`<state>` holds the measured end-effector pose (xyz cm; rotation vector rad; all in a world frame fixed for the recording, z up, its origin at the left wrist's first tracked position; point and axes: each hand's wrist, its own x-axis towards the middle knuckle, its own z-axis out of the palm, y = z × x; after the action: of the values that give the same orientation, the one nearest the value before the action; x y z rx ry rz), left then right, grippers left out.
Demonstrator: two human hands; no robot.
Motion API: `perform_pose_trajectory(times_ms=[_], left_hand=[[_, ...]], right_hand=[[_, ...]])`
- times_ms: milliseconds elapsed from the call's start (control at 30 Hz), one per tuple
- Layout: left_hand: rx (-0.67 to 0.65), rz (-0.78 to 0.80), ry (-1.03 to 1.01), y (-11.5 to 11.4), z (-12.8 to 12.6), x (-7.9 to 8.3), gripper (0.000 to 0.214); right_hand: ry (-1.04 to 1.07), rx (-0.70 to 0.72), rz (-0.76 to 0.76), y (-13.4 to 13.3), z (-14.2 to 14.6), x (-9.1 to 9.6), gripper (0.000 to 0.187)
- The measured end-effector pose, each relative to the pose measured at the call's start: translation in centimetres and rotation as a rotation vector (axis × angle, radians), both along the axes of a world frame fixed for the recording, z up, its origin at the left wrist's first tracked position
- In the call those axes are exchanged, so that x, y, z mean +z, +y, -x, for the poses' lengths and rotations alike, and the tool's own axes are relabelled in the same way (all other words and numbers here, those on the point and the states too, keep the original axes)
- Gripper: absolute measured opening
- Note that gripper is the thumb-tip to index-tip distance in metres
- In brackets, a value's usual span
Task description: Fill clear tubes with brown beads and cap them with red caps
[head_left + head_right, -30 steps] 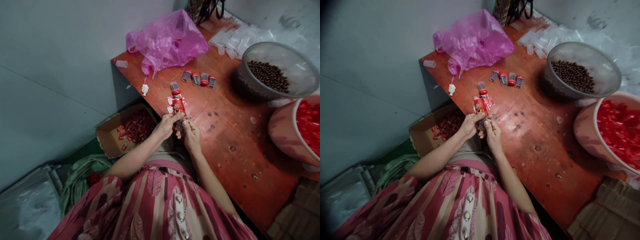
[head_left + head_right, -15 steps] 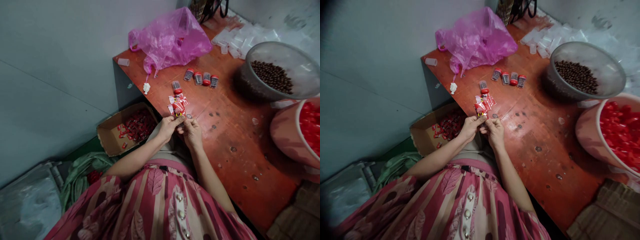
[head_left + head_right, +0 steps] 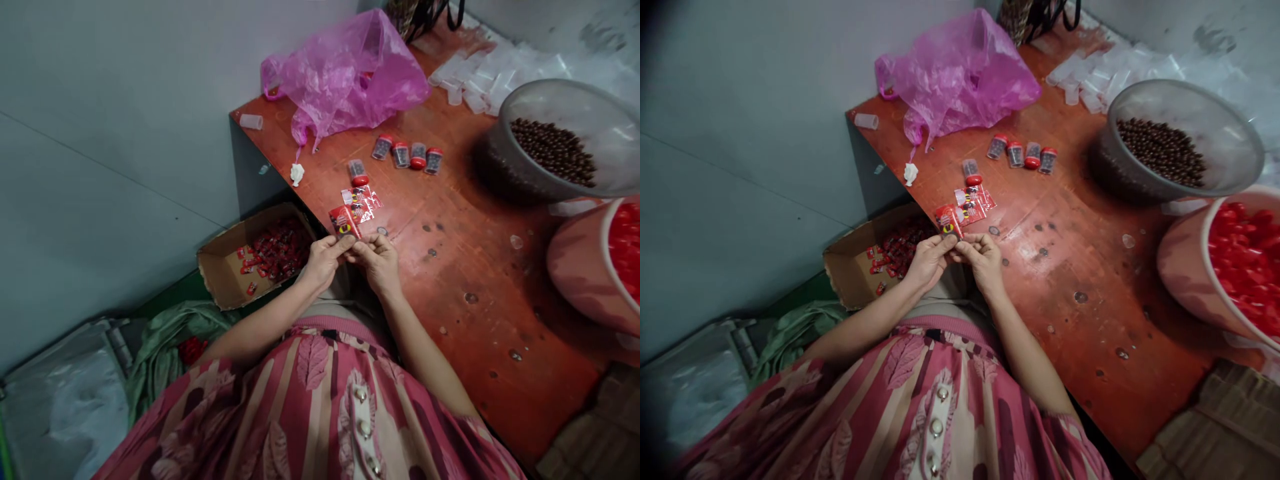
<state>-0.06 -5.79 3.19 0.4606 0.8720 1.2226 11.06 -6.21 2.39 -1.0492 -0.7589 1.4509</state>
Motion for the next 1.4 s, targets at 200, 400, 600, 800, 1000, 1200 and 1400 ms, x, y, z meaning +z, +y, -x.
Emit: perform_pose_trajectory(times_ms=[200,400,600,800,1000,1200,1400], left_hand=[[0.397,0.009,0.505,-0.9,5.0,-3.7,0.059],[0.077,-0.696,1.207,3.4,4.5,-3.5,0.042],[-0.056,-0.776,1.545,8.6,1.5,-2.5,0.023],[0.036,-0.727,1.462,9.2,0.7,-3.0,0.013],[0.147,-0.802,1.256,7.5,0.0,-2.1,0.017],[-0.01,-0.592,0.817,5.4,0.1,0.2,0.026],[-0.409,-0.388,0.617,6.2,1.0,0.3,0.048]], right_hand=[[-0.142,-0.013,-0.032,-0.2,-1.2,0.8,0.031],[-0.241,0.002,-0.042,0.0,-2.3,1.1,0.029],[-0.318,0.052,-0.052,0.1,-3.3,0.8,0.025],[-0.354,0.054,-0.055,1.6,-4.4,0.6,0.029],[-0.238,-0.094,-0.088,4.7,-3.6,0.6,0.045],[-0.221,-0.009,-0.164,6.5,-4.3,1.9,0.041],[-0.422,0.472,-0.119,7.5,-6.6,4.0,0.04]])
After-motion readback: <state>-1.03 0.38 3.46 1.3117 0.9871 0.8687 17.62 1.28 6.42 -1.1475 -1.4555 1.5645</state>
